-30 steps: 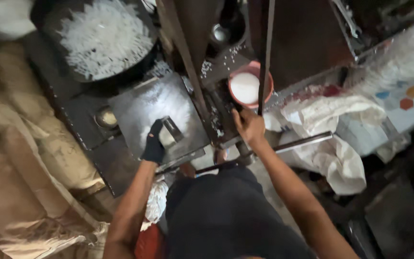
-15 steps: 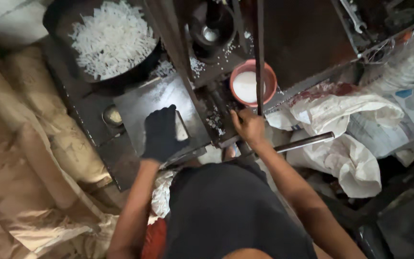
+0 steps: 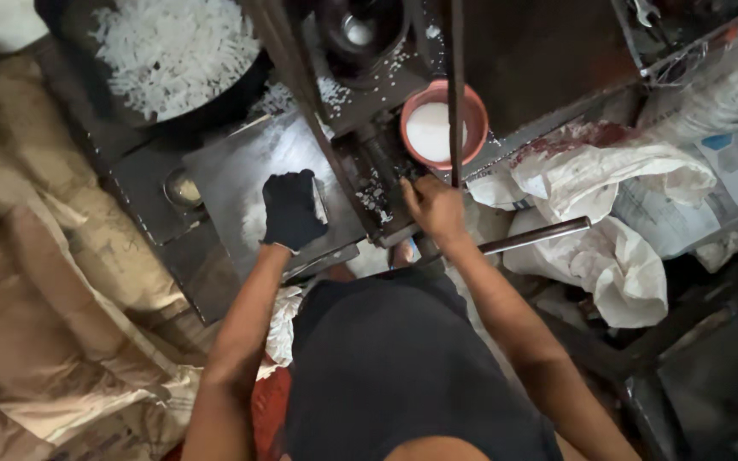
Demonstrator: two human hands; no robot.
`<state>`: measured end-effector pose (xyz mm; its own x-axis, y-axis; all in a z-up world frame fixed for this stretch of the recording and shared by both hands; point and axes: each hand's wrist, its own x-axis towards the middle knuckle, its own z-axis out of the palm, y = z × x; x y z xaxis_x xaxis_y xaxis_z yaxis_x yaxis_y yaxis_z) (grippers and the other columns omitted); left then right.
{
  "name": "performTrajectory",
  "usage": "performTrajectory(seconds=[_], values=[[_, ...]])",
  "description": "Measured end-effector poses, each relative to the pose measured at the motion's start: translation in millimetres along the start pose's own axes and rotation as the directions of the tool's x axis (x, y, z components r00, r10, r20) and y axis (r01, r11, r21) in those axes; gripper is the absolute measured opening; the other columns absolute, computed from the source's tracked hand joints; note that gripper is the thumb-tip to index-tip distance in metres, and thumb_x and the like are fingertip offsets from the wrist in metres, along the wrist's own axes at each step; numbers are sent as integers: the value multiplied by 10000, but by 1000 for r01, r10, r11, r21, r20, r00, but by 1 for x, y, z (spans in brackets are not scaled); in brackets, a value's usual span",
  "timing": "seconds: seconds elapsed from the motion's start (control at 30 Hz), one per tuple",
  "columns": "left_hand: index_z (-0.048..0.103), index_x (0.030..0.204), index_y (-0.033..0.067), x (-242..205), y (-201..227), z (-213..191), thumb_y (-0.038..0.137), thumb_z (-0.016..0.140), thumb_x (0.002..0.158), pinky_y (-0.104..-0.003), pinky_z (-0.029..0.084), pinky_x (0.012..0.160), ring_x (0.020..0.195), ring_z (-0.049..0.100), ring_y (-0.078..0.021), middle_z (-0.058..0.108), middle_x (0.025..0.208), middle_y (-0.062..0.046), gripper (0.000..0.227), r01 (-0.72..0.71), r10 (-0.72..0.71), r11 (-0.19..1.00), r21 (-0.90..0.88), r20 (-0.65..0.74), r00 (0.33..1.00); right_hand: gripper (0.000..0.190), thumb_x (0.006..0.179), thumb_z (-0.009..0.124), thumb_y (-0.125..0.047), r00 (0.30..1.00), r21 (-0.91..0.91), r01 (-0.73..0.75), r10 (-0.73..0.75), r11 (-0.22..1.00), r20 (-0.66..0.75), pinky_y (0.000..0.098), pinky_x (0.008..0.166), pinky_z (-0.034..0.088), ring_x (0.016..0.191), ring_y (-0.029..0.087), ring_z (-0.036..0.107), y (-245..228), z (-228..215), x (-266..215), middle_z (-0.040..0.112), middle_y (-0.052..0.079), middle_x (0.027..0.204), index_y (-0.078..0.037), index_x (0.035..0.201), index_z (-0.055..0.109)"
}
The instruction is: The person operates a manual press machine, repeatedly placing a metal mold under the press, pulling a lever to activate the press, and removing the mold. The person wears a black glove on the left hand and uses both hands to handle the mold and operate the lever.
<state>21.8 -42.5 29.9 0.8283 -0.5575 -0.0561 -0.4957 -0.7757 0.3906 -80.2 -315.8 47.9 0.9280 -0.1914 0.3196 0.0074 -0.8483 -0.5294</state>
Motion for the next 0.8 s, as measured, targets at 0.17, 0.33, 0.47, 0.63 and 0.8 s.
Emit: performTrajectory(seconds=[0.17, 0.33, 0.47, 0.63, 0.8], values=[[538, 1305, 92, -26, -52, -10, 435, 867, 390, -589, 352, 1041, 1182, 543, -448, 625, 1234, -263, 1031, -225, 179, 957, -182, -239, 954, 162, 941, 753, -174, 995, 184, -96, 94, 978, 21, 406, 539, 479, 572, 306, 622, -19, -13, 0, 631, 150, 703, -13, 933, 752], [307, 1579, 122, -55, -88, -5, 450, 773, 744, -476, 499, 947, 1237, 569, -436, 550, 1393, -267, 1012, 166, -207, 725, -668, 19, 978, 159, 986, 730, -183, 986, 458, -89, 12, 885, 169, 295, 644, 552, 724, 155, 704, -62, -10, -28, 733, 96, 838, -25, 993, 740], [589, 1451, 157, -49, -82, 10, 487, 605, 1014, -438, 538, 918, 1101, 699, -379, 737, 1162, -202, 548, 438, -544, 706, -556, -30, 838, 179, 983, 724, -195, 827, 538, -426, 72, 727, 558, 258, 625, 519, 709, 67, 603, -91, 41, -40, 696, 24, 769, -23, 1018, 756], [733, 1227, 108, -48, -65, 11, 456, 590, 1002, -433, 550, 877, 1012, 722, -351, 754, 1073, -175, 438, 417, -644, 680, -603, -219, 733, 305, 1031, 689, -283, 797, 604, -488, 38, 630, 603, 244, 644, 500, 724, 71, 607, -103, 147, -25, 687, 8, 803, 20, 1035, 720], [733, 1224, 91, -52, -61, 1, 433, 580, 1018, -442, 539, 886, 1020, 706, -367, 745, 1098, -179, 428, 387, -596, 741, -549, -273, 755, 335, 963, 743, -286, 479, 370, -863, 328, 343, 814, 303, 614, 590, 664, 168, 660, -97, 204, -22, 708, 98, 808, 37, 1047, 712]])
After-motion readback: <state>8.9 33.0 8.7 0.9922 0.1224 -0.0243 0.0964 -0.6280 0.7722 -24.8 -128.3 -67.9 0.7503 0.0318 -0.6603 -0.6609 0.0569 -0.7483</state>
